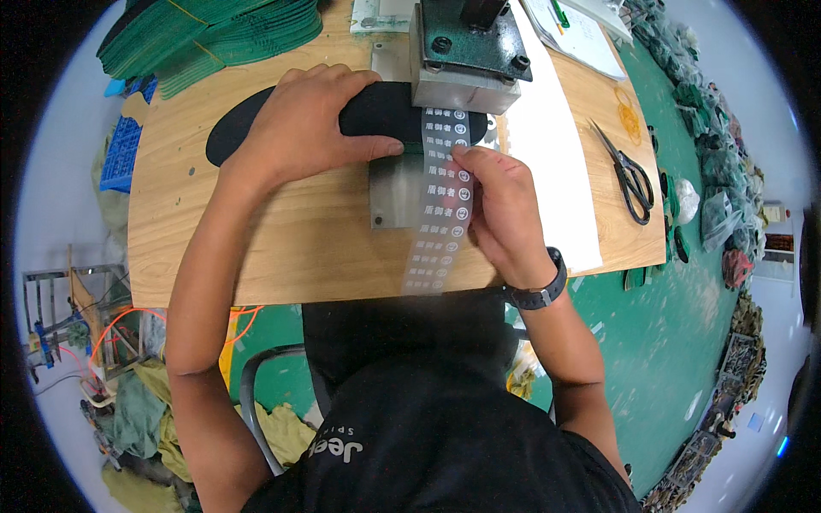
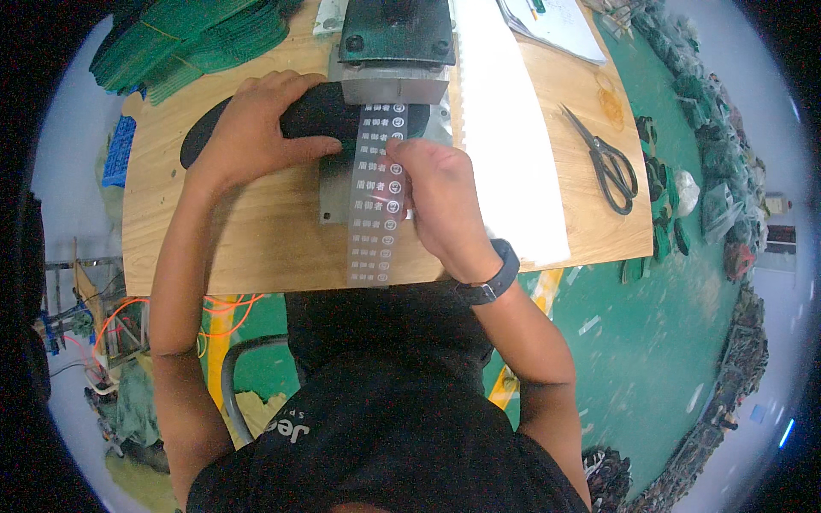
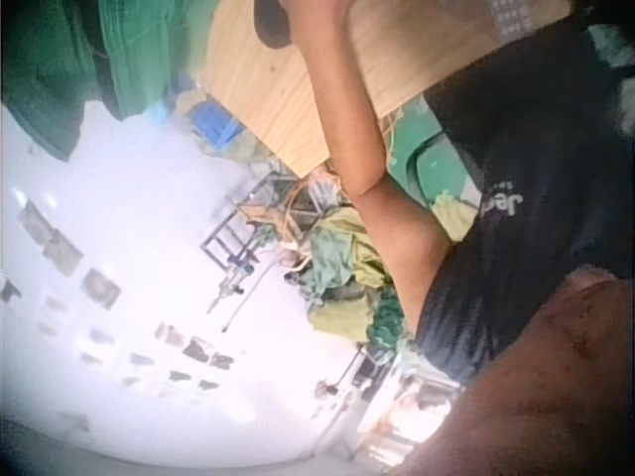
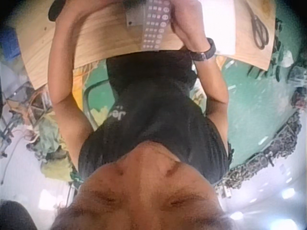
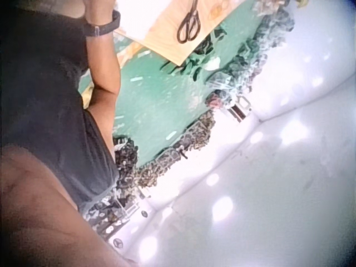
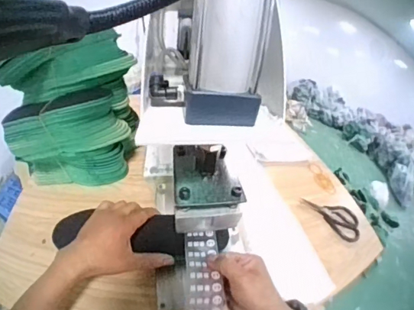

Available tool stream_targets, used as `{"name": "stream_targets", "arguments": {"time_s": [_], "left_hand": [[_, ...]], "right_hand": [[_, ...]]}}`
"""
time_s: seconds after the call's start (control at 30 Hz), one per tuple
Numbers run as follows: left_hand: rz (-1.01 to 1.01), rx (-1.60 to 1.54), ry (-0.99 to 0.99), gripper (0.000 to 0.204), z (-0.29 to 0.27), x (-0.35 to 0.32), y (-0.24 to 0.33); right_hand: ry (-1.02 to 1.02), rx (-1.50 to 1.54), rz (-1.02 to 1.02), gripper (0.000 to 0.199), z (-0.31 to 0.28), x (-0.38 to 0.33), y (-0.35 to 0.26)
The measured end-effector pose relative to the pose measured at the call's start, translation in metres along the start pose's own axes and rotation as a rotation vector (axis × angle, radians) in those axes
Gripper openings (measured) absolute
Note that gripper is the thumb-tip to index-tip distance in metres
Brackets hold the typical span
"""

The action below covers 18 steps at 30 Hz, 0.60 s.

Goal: The person applies adhesive labels to black shoe insoles using a specialized labeling press. The person picks up an insole, positions it under the press, cuts a single label from a clear sheet with shears, and presses the label onto the insole.

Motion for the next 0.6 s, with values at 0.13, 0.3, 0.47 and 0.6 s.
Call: {"name": "stream_targets", "arguments": {"time_s": [0.13, 0.3, 0.47, 0.6], "left_hand": [[-0.015, -0.036, -0.060, 0.066, -0.0043, -0.0027, 0.0031], [-0.048, -0.044, -0.060, 0.067, -0.0093, -0.0049, 0.0050], [-0.034, -0.020, -0.030, 0.067, -0.0050, -0.0044, 0.0025], [-0.047, -0.030, -0.062, 0.067, -0.0003, -0.0012, -0.0006]], "right_hand": [[-0.025, 0.035, 0.022, 0.019, -0.0019, -0.0020, 0.0030], [-0.008, 0.014, 0.036, 0.018, -0.0012, -0.0028, 0.0020], [-0.022, 0.004, 0.028, 0.019, -0.0024, -0.0018, 0.0015], [-0.018, -0.003, 0.036, 0.019, -0.0034, 0.0000, 0.0016]]}}
Point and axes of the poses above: each hand's wrist, its own x-axis towards the middle knuckle, its own z-axis out of the palm, y = z × x, the point moved 6 cm from there along x, towards the middle knuckle, and after that the axes turned 15 degrees about x, right-handed, at the moved point
